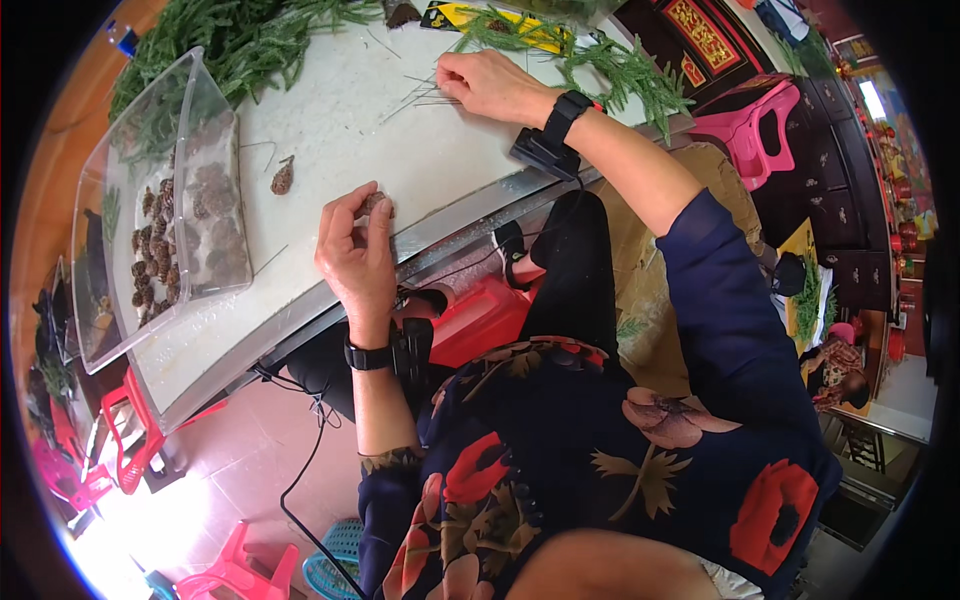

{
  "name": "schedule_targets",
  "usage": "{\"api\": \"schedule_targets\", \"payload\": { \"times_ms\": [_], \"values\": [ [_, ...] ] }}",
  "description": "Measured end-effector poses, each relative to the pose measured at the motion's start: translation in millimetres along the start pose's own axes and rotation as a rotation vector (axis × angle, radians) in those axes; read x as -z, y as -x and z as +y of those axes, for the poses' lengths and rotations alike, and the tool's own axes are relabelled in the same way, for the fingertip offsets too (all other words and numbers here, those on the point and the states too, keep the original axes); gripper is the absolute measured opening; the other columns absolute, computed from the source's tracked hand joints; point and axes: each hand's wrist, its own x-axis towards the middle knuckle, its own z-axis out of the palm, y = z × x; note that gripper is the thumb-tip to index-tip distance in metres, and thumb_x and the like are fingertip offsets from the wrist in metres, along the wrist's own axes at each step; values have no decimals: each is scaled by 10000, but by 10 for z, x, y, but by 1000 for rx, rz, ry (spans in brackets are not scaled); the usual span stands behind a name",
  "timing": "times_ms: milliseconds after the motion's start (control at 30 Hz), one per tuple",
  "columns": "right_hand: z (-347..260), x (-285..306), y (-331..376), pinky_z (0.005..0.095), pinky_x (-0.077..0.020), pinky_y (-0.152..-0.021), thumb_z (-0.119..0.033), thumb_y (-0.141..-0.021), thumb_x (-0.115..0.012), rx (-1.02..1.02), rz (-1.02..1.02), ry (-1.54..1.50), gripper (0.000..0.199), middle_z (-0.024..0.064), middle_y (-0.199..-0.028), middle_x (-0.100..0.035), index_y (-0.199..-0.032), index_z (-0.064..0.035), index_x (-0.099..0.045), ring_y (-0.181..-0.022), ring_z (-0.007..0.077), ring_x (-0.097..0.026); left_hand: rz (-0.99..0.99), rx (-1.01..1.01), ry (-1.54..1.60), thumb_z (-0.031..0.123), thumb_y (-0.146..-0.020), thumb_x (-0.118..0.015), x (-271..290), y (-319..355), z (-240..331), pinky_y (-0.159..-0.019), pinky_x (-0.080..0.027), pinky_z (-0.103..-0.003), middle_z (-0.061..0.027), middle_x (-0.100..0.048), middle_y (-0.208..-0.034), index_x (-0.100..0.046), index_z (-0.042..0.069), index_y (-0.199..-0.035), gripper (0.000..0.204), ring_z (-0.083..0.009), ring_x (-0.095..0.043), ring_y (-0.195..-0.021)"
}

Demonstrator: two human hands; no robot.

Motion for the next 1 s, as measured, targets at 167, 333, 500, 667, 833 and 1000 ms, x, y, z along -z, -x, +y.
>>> {"api": "schedule_targets", "payload": {
  "times_ms": [167,333,500,667,833,1000],
  "values": [
    [64,7,10,346,-484,-644,-103,-826,-548,10,47,-33,103,118,-733,-645,-867,-26,-602,-675,260,-627,0,-3,-8,55,-805,-678,-16,-5,-2,-575,-437,-227,-51,-619,-850,-676,27,-968,165,-104,-569,-682],
    [73,8,7,348,-505,-694,-123,-786,-581,-29,86,-99,152,121,-775,-676,-874,-46,-678,-711,264,-644,1,20,-5,64,-806,-678,-17,-17,-21,-587,-445,-231,-54,-621,-854,-675,26,-968,167,-112,-578,-692],
    [25,92,27,280,-485,-635,-152,-808,-650,-104,114,-128,137,59,-770,-692,-864,-35,-695,-670,150,-622,3,21,-20,71,-807,-677,-21,-28,-31,-611,-456,-240,-61,-625,-860,-673,23,-970,170,-125,-585,-708],
    [90,114,-43,292,-499,-658,-177,-802,-646,-268,100,-378,147,73,-768,-704,-863,-52,-693,-717,149,-656,0,-4,-45,72,-812,-669,-6,-25,-20,-641,-467,-255,-70,-626,-868,-671,22,-979,174,-140,-590,-732],
    [97,113,-5,226,-454,-604,-180,-869,-619,-308,54,-780,142,31,-752,-673,-926,-60,-670,-657,78,-568,43,-14,-15,72,-823,-654,-6,25,-51,-663,-470,-264,-79,-624,-883,-672,18,-977,164,-145,-588,-744],
    [137,178,45,179,-395,-577,-171,-916,-576,-343,-23,-961,129,-22,-733,-615,-963,-72,-642,-620,42,-475,40,64,170,34,-846,-631,8,54,70,-713,-487,-259,-79,-625,-906,-612,0,-1084,241,-152,-614,-814]
  ]
}}
